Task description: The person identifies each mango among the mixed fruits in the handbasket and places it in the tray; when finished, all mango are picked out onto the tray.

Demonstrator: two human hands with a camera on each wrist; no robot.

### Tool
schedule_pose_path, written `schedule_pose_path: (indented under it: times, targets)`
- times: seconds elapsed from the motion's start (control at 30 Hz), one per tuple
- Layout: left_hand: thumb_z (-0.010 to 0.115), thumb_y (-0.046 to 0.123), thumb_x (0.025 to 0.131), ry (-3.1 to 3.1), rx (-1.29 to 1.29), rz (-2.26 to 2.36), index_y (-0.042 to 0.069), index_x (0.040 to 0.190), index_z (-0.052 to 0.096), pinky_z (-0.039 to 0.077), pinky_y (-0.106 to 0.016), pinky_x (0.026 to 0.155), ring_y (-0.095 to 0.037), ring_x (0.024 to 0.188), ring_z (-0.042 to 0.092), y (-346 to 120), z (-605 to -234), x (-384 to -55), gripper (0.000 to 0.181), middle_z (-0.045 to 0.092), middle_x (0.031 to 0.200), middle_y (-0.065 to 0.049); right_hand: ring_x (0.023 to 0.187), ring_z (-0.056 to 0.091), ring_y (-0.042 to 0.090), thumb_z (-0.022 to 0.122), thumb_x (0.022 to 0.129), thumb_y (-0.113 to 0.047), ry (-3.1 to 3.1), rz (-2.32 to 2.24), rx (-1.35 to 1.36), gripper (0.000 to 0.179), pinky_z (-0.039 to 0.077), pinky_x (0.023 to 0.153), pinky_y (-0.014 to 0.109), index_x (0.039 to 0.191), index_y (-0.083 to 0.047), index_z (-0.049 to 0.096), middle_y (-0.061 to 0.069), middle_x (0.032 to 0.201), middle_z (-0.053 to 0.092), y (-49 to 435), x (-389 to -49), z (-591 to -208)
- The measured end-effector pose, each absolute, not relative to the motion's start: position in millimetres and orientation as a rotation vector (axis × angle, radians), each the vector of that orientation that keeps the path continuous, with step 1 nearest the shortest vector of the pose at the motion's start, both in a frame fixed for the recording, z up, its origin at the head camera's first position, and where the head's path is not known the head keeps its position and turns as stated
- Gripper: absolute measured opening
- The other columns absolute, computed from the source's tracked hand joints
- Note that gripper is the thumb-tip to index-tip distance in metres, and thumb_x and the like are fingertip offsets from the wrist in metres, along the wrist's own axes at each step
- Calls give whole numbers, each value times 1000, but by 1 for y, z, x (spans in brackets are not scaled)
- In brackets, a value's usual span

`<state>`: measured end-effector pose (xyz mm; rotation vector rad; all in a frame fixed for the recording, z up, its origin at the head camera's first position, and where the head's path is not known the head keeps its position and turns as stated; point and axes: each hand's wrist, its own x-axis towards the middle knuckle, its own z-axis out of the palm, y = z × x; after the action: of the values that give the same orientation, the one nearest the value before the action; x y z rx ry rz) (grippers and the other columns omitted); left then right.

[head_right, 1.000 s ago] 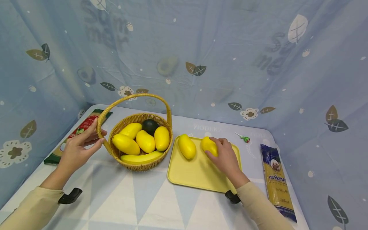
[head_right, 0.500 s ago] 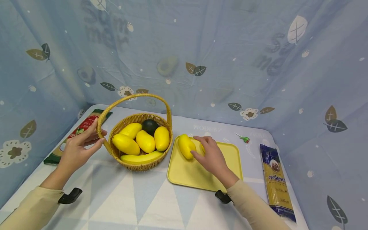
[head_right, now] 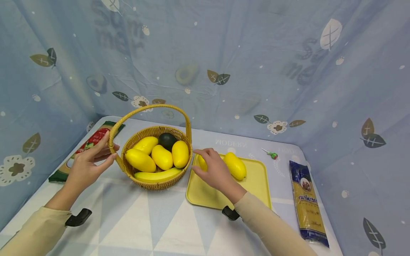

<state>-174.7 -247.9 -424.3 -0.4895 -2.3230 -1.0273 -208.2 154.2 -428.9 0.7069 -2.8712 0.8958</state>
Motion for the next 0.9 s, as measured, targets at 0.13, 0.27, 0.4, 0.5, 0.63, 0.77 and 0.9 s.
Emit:
schedule_pose_path:
  times: [0.13,0.27,0.4,0.5,0.63,0.77,0.9]
  targets:
    - [80,-14,77,-2322,-491,-1022,18,156,44,49,-6,83,20,102,55,-249,-425,-176,92,74,109,-17,115,58,29,70,97,-38,-2883,924,790,54,54,96,45,146,-22,56,11,133,55,135,-214,-424]
    - [80,-14,78,-2321,-494,-1022,18,156,44,49,-6,83,20,102,55,-249,-425,-176,92,74,110,-17,112,59,32,69,98,-38,-2890,952,871,54,54,94,43,147,-22,55,14,132,55,115,-220,-422]
    - [79,-14,78,-2323,-495,-1027,20,156,43,48,-6,83,21,102,55,-250,-426,-176,92,74,111,-17,107,57,27,69,98,-38,-2912,954,937,54,53,88,40,147,-23,55,11,131,55,94,-226,-421]
    - [79,-14,78,-2321,-494,-1027,20,156,43,48,-6,83,21,103,55,-250,-426,-176,93,74,111,-17,109,56,27,68,98,-39,-2920,970,1005,55,53,89,40,149,-23,53,10,133,55,79,-232,-420]
    - [79,-14,78,-2322,-499,-1027,20,156,43,48,-7,84,21,103,54,-250,-426,-176,92,74,111,-17,119,56,27,67,99,-39,-2944,992,1085,56,53,96,40,151,-26,50,8,139,54,60,-238,-421]
    - [79,-13,78,-2323,-497,-1027,20,156,43,48,-6,84,21,103,54,-250,-426,-176,92,74,110,-17,125,55,23,66,99,-39,-2984,1019,1130,56,52,101,35,151,-28,49,5,143,50,41,-242,-421]
    - [79,-13,79,-2325,-493,-1029,20,156,43,48,-6,84,21,103,54,-249,-427,-175,91,74,110,-17,125,54,22,67,99,-37,-2979,1054,1177,57,51,101,33,152,-26,48,6,145,49,26,-245,-422]
